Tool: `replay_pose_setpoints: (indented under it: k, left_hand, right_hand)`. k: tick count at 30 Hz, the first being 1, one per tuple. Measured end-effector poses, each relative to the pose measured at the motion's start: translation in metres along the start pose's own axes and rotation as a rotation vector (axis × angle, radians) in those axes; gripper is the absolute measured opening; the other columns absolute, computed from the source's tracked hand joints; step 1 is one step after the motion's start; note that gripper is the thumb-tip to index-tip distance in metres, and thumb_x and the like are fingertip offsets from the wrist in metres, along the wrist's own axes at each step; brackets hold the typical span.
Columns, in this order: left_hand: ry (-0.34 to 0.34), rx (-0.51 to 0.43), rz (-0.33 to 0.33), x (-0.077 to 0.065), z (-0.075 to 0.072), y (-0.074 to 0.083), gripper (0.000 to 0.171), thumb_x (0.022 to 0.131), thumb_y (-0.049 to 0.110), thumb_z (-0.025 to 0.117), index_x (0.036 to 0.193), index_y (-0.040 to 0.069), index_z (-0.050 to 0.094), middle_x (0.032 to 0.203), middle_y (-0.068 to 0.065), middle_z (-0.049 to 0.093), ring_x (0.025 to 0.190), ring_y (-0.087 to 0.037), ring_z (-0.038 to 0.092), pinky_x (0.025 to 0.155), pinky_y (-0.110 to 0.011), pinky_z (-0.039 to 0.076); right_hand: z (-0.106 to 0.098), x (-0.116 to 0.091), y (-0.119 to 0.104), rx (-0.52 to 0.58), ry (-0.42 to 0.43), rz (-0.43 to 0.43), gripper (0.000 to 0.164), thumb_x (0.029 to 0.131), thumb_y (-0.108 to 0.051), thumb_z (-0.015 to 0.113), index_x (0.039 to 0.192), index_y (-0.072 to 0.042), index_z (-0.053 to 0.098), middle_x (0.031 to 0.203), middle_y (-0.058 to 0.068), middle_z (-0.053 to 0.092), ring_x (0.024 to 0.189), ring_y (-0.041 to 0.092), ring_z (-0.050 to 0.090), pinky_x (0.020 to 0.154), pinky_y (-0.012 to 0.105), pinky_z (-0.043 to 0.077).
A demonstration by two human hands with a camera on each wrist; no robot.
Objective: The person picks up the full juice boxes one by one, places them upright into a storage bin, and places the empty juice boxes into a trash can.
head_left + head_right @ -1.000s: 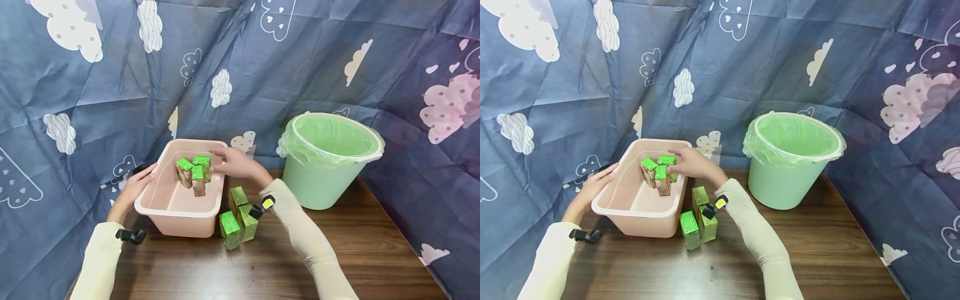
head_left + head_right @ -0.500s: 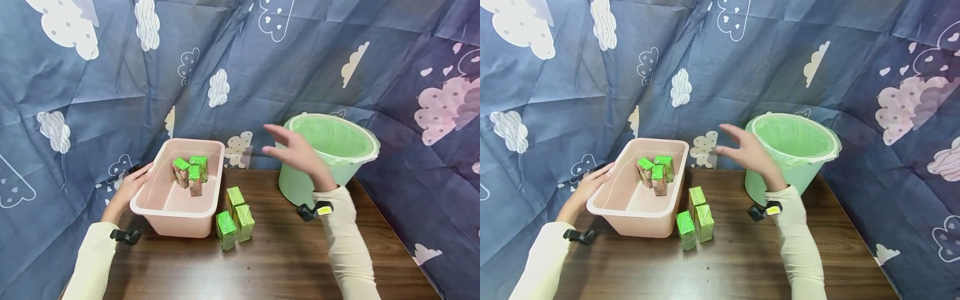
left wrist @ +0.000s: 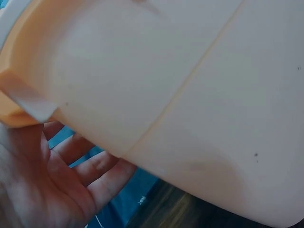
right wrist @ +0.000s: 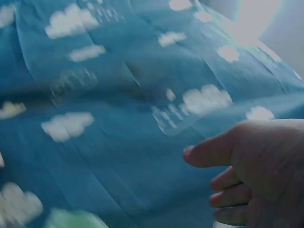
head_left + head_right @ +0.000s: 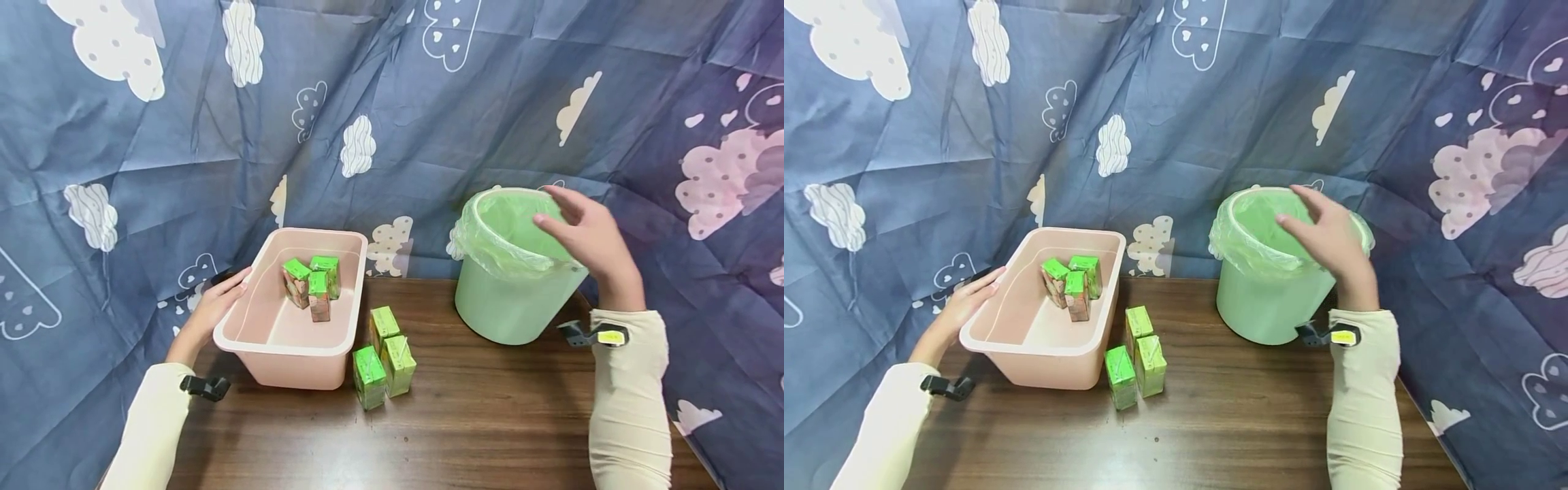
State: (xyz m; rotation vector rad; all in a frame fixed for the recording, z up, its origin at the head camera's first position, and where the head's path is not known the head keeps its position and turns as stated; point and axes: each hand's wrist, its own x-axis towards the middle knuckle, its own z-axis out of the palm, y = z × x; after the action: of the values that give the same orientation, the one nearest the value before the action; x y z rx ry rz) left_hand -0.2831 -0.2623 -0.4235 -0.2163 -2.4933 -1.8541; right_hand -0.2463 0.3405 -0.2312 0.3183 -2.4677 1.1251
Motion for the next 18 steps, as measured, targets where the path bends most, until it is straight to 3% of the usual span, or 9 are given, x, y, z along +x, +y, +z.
replay_pose_setpoints:
  k: [3, 6, 9, 11, 13, 15, 17, 18]
  left_hand:
    - [-0.003, 0.010, 0.003, 0.001, 0.001, 0.002, 0.054, 0.108, 0.026, 0.050, 0.156, 0.006, 0.036, 0.155, -0.023, 0.039, 0.103, 0.008, 0.054, 0.084, -0.012, 0.048]
    - [0.001, 0.010, 0.011, 0.002, 0.002, 0.003, 0.054, 0.107, 0.027, 0.051, 0.155, 0.006, 0.038, 0.154, -0.024, 0.040, 0.103, 0.006, 0.056, 0.084, -0.013, 0.049]
    - [0.006, 0.006, 0.017, 0.003, 0.002, 0.004, 0.055, 0.107, 0.028, 0.052, 0.155, 0.005, 0.038, 0.154, -0.026, 0.040, 0.103, 0.004, 0.056, 0.084, -0.014, 0.050]
    - [0.011, 0.001, 0.012, 0.003, 0.000, 0.004, 0.055, 0.107, 0.029, 0.052, 0.155, 0.005, 0.038, 0.154, -0.026, 0.040, 0.102, 0.005, 0.057, 0.083, -0.014, 0.051]
    - [0.011, -0.003, 0.008, 0.002, -0.001, 0.004, 0.056, 0.107, 0.029, 0.052, 0.155, 0.004, 0.037, 0.154, -0.026, 0.040, 0.100, 0.006, 0.057, 0.082, -0.015, 0.051]
    - [0.002, -0.007, 0.010, 0.002, -0.002, 0.004, 0.056, 0.107, 0.028, 0.051, 0.155, 0.004, 0.036, 0.154, -0.027, 0.040, 0.100, 0.006, 0.057, 0.083, -0.015, 0.052]
    - [-0.004, -0.010, 0.011, 0.001, -0.002, 0.003, 0.055, 0.107, 0.028, 0.051, 0.155, 0.004, 0.037, 0.153, -0.026, 0.040, 0.100, 0.007, 0.057, 0.083, -0.016, 0.052]
    - [-0.007, -0.010, 0.013, 0.001, -0.002, 0.003, 0.055, 0.107, 0.027, 0.052, 0.155, 0.004, 0.037, 0.153, -0.026, 0.041, 0.101, 0.007, 0.057, 0.083, -0.016, 0.052]
  right_hand:
    - [-0.023, 0.000, 0.025, -0.104, 0.119, 0.080, 0.064, 0.097, -0.030, 0.067, 0.151, -0.003, 0.047, 0.154, 0.023, 0.042, 0.142, 0.032, 0.039, 0.119, 0.038, 0.029]
    - [-0.043, -0.001, 0.055, -0.119, 0.180, 0.194, 0.068, 0.098, -0.035, 0.063, 0.154, -0.002, 0.041, 0.156, 0.026, 0.037, 0.145, 0.035, 0.033, 0.121, 0.043, 0.025]
    - [-0.055, -0.004, 0.086, -0.070, 0.184, 0.312, 0.073, 0.098, -0.042, 0.061, 0.157, -0.006, 0.036, 0.160, 0.020, 0.033, 0.146, 0.024, 0.032, 0.119, 0.035, 0.029]
    - [-0.057, -0.005, 0.107, 0.077, 0.167, 0.354, 0.072, 0.098, -0.039, 0.063, 0.158, -0.009, 0.036, 0.158, 0.007, 0.041, 0.140, 0.010, 0.037, 0.112, 0.021, 0.033]
    - [-0.056, -0.008, 0.127, 0.303, 0.145, 0.353, 0.060, 0.099, -0.030, 0.066, 0.154, -0.016, 0.046, 0.143, -0.001, 0.058, 0.125, 0.004, 0.052, 0.099, 0.016, 0.043]
    - [-0.054, -0.010, 0.143, 0.529, 0.121, 0.349, 0.043, 0.098, -0.017, 0.067, 0.141, -0.023, 0.062, 0.120, -0.011, 0.069, 0.103, 0.001, 0.061, 0.082, 0.014, 0.051]
    - [-0.051, -0.012, 0.155, 0.768, 0.086, 0.363, 0.035, 0.098, -0.004, 0.064, 0.124, -0.025, 0.073, 0.101, -0.011, 0.072, 0.087, 0.003, 0.066, 0.072, 0.019, 0.056]
    - [-0.050, -0.012, 0.159, 0.836, 0.076, 0.372, 0.035, 0.098, 0.000, 0.062, 0.116, -0.026, 0.076, 0.095, -0.009, 0.073, 0.081, 0.006, 0.068, 0.068, 0.022, 0.057]
